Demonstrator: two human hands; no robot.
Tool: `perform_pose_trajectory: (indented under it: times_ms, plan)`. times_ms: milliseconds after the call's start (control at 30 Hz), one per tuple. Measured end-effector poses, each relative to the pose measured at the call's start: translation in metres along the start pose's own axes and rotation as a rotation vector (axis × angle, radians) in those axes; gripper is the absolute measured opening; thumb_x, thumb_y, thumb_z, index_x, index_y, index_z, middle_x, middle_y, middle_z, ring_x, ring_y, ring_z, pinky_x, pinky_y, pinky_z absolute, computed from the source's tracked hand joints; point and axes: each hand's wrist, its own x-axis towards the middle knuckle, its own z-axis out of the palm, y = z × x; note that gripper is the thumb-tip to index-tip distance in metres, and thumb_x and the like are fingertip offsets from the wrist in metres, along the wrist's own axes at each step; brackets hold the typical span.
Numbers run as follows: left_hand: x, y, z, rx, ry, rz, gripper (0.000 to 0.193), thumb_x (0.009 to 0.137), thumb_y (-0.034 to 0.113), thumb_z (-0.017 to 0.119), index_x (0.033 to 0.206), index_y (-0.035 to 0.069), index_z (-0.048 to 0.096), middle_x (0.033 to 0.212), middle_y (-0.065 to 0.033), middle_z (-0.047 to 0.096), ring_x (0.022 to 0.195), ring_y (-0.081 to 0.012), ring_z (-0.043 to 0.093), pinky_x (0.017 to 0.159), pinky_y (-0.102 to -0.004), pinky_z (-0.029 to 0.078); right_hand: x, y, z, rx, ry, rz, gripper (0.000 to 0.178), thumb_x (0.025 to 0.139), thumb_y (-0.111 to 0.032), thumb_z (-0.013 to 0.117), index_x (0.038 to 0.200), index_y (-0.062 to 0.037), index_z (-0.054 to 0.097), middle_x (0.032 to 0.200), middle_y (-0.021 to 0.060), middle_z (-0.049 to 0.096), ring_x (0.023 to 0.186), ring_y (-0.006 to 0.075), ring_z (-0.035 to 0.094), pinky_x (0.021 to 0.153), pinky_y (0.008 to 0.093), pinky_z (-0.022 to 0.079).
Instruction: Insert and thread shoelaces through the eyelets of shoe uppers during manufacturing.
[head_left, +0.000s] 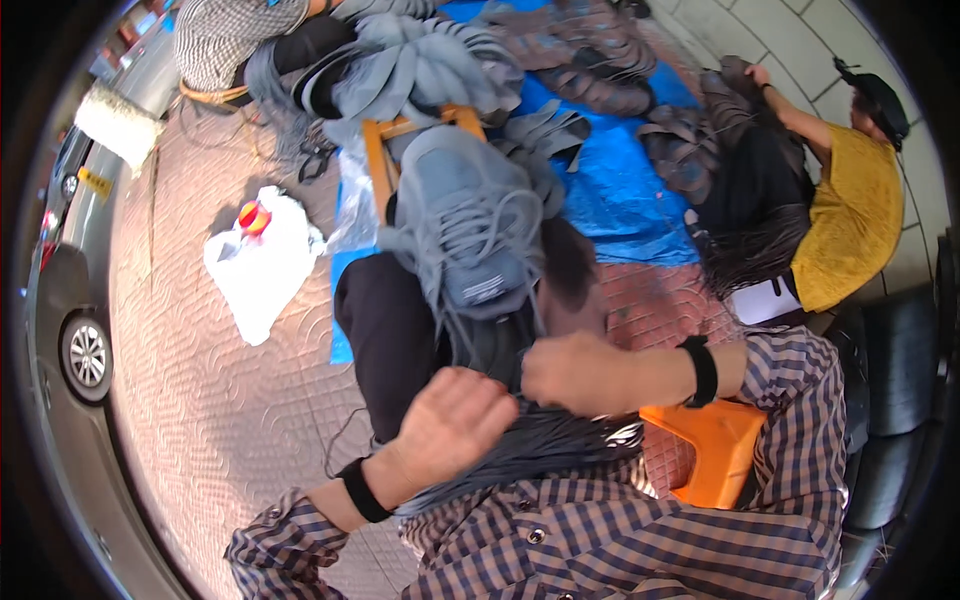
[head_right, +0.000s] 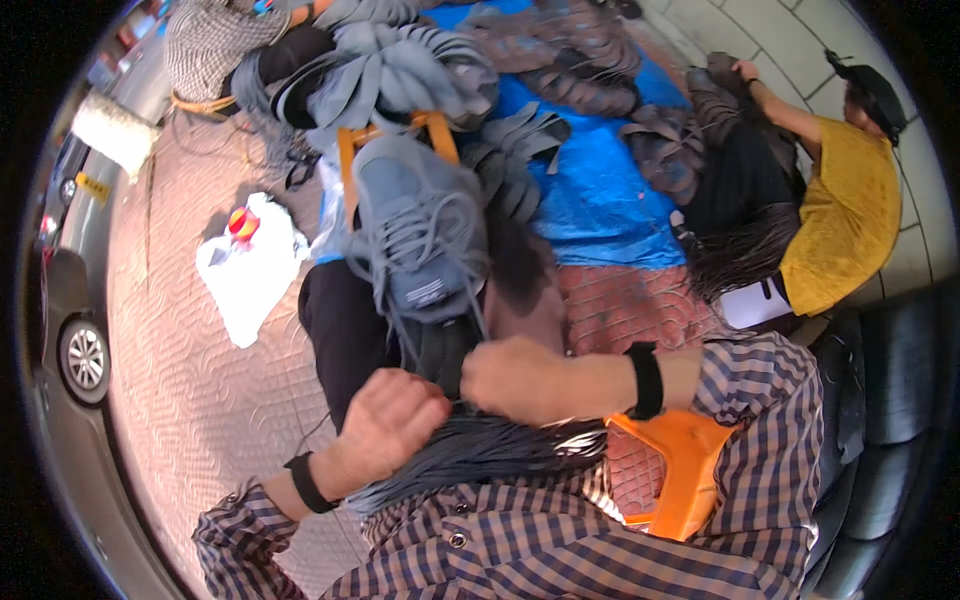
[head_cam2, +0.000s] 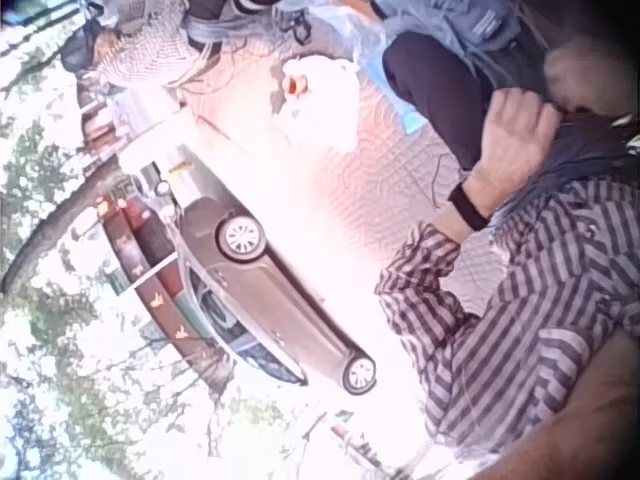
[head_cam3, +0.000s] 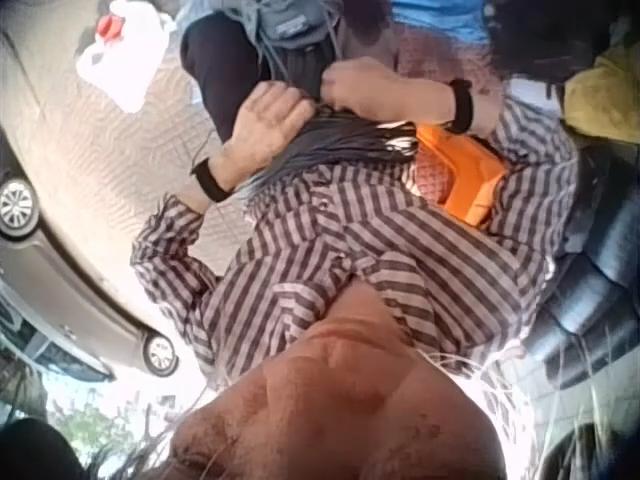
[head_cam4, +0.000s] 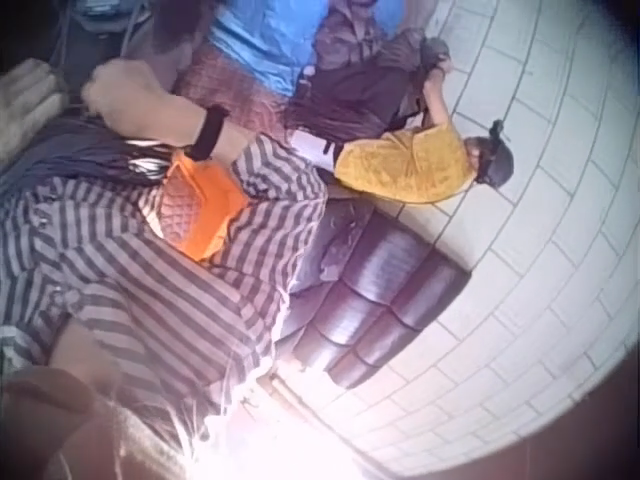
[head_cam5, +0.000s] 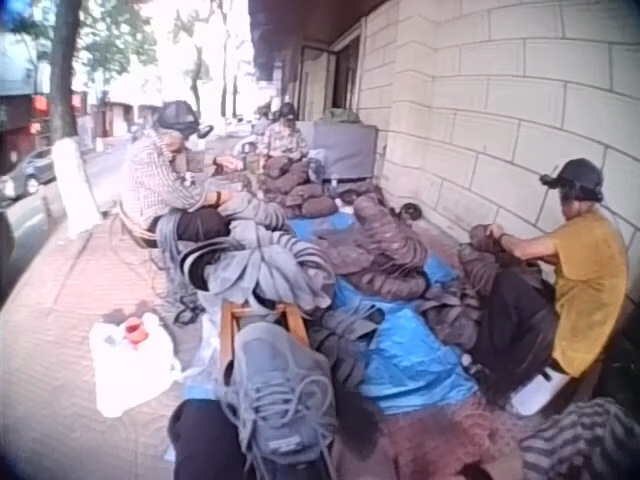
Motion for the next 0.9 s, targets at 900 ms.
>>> perform_pose_trajectory:
  times_ms: [900]
  plan:
    - [0.05,-0.075,0.004,0.281,0.316,-0.599,0.013,0.076,0.006,0.06,0.087,0.007,0.053,0.077,-0.0058,0.055,0.075,-0.0251,0.057,0.069,-0.0373,0.045,0.04,0.02,-0.022,1.287,0.075,0.704,0.031,0.098,-0.028,0.053,0.076,-0.0059,0.055,0.066,-0.0007,0.055,0.059,0.0074,0.052,0.059,0.0263,0.047]
